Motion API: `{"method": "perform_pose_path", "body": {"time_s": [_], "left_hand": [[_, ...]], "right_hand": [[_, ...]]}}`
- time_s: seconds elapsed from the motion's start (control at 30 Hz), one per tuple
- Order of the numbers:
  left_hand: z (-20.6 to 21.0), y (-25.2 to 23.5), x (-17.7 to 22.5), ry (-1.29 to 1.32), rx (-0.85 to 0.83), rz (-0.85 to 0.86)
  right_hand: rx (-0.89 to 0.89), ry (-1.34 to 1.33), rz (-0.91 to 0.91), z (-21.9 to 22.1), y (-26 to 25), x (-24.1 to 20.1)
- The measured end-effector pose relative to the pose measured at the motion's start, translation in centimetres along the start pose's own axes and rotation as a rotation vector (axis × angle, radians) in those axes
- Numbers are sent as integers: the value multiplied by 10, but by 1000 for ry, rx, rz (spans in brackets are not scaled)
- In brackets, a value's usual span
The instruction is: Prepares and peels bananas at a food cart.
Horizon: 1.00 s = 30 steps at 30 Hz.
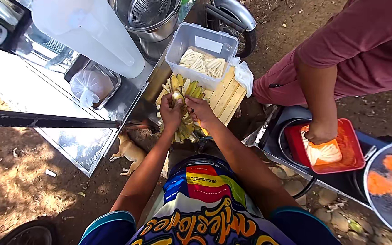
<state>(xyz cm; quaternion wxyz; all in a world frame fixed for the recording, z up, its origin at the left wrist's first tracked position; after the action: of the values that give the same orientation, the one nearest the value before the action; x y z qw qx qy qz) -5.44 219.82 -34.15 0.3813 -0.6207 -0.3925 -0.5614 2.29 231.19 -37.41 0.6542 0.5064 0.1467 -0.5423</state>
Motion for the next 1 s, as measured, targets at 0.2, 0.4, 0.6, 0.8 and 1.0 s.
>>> {"method": "perform_pose_path", "body": {"time_s": [0.2,0.4,0.6,0.8,1.0], "left_hand": [[-4,-5,-12,16,-41,-6],[-6,-8,-20,65,-65,-2],[-11,-8,-22,104,-70,0],[-17,-9,-22,132,-95,-9],[-23,-12,-30,172,-128,7]], "right_hand": [[118,13,-76,-3,-8,4],[160,5,-96,-5,-14,3],[154,25,-90,-4,-17,2],[132,59,-100,-1,-18,0],[133,62,-121,-1,-21,-2]]}}
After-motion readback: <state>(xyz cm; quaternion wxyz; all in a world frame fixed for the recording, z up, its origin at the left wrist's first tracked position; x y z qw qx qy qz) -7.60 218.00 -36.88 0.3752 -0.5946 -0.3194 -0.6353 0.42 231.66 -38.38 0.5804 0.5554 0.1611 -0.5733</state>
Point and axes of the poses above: each hand's wrist, its own y-axis away from the middle knuckle, its own z-axis out of the palm, x = y × z, the point moved 8 cm from there along -y, towards the middle knuckle, and after that the axes turned 7 degrees about -x, right-handed, at the moved point
